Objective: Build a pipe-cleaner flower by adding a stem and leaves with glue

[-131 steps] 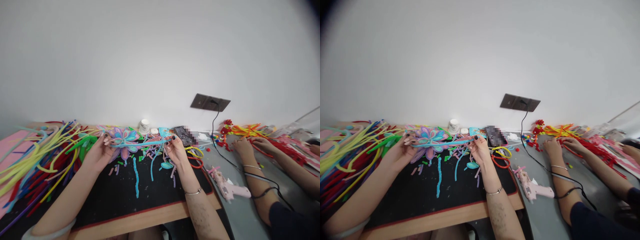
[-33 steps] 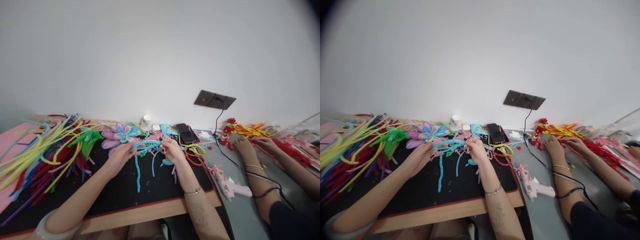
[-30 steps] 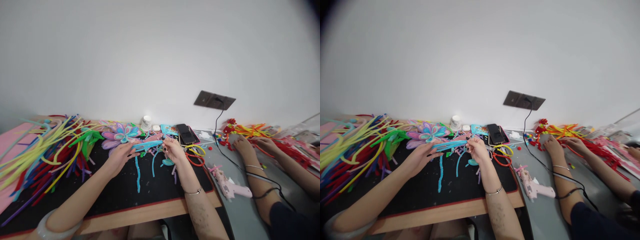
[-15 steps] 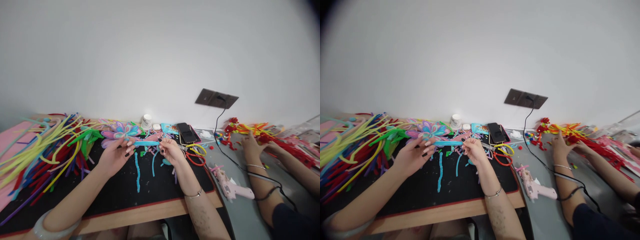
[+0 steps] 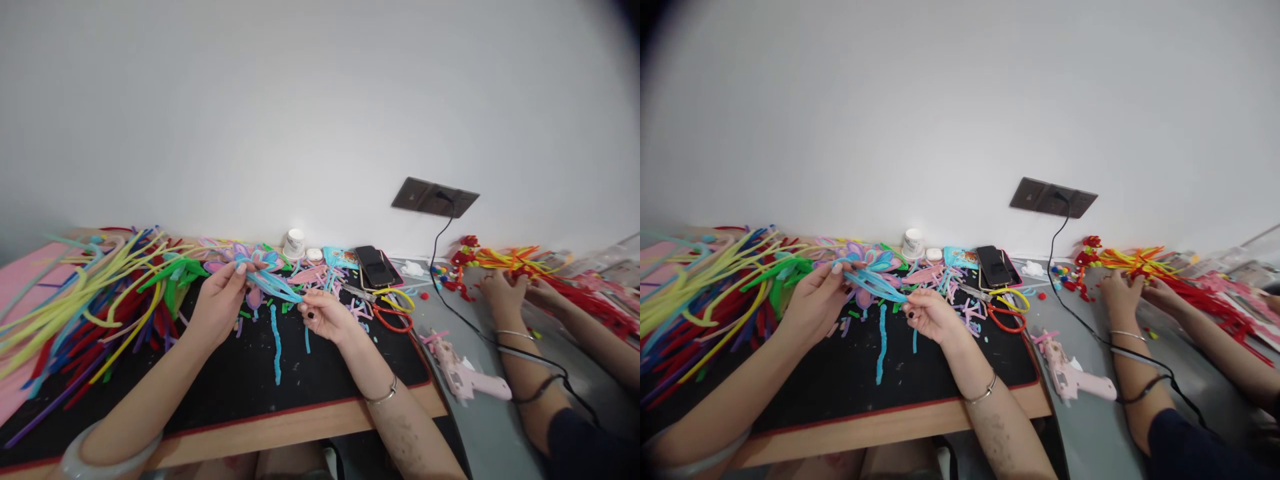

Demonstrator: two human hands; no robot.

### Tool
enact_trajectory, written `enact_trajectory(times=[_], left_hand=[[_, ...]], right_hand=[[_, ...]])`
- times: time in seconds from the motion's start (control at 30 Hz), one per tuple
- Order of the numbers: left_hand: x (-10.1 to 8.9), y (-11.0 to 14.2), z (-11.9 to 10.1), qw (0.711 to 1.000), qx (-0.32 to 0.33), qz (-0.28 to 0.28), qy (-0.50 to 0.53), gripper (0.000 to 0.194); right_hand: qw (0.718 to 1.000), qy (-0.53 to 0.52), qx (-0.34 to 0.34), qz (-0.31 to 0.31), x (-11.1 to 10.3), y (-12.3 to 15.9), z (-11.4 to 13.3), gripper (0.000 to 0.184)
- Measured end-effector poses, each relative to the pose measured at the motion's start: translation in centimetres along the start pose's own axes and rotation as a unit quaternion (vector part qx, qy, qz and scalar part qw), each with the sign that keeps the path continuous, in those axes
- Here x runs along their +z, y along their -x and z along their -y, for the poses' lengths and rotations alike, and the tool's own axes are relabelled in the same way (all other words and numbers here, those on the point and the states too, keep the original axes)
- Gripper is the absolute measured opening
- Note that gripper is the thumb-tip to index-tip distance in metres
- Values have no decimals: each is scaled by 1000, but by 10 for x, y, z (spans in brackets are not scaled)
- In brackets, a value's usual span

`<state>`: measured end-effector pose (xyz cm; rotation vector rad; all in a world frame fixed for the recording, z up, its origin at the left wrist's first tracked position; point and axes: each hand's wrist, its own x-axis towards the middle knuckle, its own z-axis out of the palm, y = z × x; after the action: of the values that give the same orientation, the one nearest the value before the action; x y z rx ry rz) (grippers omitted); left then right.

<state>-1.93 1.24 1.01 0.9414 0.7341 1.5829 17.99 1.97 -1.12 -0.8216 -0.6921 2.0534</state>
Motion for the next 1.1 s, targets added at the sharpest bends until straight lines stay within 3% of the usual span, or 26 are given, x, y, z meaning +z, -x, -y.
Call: enact_trajectory(times=[0.1, 0.2, 0.37, 0.53, 0.67, 0.77, 0.87, 0.93, 1.1], left_hand=[[2, 1, 1, 1000, 21, -21, 0, 19], [7, 3, -1, 999, 29, -7, 17, 20], [14, 5, -7, 995, -34, -17, 89, 22], [14, 3, -13, 992, -82, -40, 81, 19], [11, 2, -13, 993, -97, -29, 68, 11], [10, 4, -13, 990, -133, 16, 42, 12], [12, 9, -13, 971, -220, 97, 11, 24], [13, 14, -12, 945, -286, 158, -4, 32], [15, 23, -6, 888, -384, 251, -5, 47]], right_hand=[[1000, 6, 18, 11, 4, 0, -8, 27], [999, 27, 25, 23, 6, 0, -16, 30], [997, 71, 17, 36, 11, -3, -30, 38], [994, 96, 5, 58, 19, -1, -46, 43], [981, 168, 38, 91, 21, 6, -40, 43], [950, 298, 26, 87, 20, 13, -20, 36], [905, 394, -157, 14, 20, 19, -1, 27], [867, 435, -241, 24, 22, 22, 4, 23], [776, 559, -282, 72, 23, 25, 0, 11]])
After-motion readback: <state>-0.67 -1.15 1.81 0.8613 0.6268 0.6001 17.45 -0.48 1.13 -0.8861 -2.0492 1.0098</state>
